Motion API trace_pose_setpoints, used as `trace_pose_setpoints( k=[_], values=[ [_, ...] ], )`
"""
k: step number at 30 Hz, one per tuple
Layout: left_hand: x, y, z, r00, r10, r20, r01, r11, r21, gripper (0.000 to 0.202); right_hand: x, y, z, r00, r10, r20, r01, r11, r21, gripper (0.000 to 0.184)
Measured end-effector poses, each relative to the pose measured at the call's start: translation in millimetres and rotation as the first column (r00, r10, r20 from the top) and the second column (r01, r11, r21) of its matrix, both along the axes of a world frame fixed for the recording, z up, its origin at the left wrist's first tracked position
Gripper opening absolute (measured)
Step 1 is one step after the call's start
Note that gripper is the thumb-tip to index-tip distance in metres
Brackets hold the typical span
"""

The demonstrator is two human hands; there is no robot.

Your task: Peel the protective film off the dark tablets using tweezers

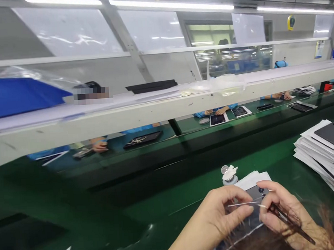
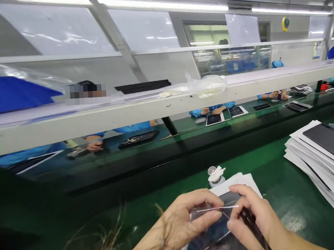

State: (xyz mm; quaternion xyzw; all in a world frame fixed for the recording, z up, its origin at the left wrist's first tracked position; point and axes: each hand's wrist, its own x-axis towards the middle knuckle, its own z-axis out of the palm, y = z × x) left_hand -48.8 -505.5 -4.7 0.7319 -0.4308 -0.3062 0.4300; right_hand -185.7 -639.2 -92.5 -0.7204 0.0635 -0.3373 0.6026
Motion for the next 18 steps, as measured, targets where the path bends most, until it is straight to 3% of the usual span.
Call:
trace_pose_setpoints(
  k=[3,7,10,15,17,18],
  values=[
    [1,3,-7.9,0.984,0.006,-0.177,-0.014,0.999,-0.046,0.036,-2,5,3.2,1.0,-0.002,-0.026,0.004,0.998,0.066,0.04],
    [7,9,-23.0,0.951,0.021,-0.307,-0.07,0.986,-0.15,0.073,-3,3,2.6,0.999,-0.046,0.008,0.044,0.99,0.132,0.023],
    [7,11,-33.6,0.923,0.05,-0.383,-0.162,0.95,-0.267,0.092,-2,-4,-3.6,0.999,-0.039,0.019,0.036,0.992,0.118,0.03],
    [-5,11,-40.1,0.943,0.054,-0.329,-0.156,0.943,-0.293,0.055,-6,-13,-2.5,1.0,-0.014,0.021,0.017,0.991,-0.136,0.035],
    [-10,11,-36.7,0.94,0.089,-0.329,-0.178,0.951,-0.253,0.054,-8,-16,1.8,0.999,-0.048,0.018,0.051,0.951,-0.305,0.035],
    [-12,11,-34.5,0.935,0.106,-0.339,-0.193,0.953,-0.235,0.057,-9,-18,3.4,0.996,-0.085,0.024,0.087,0.902,-0.423,0.036]
  ],
)
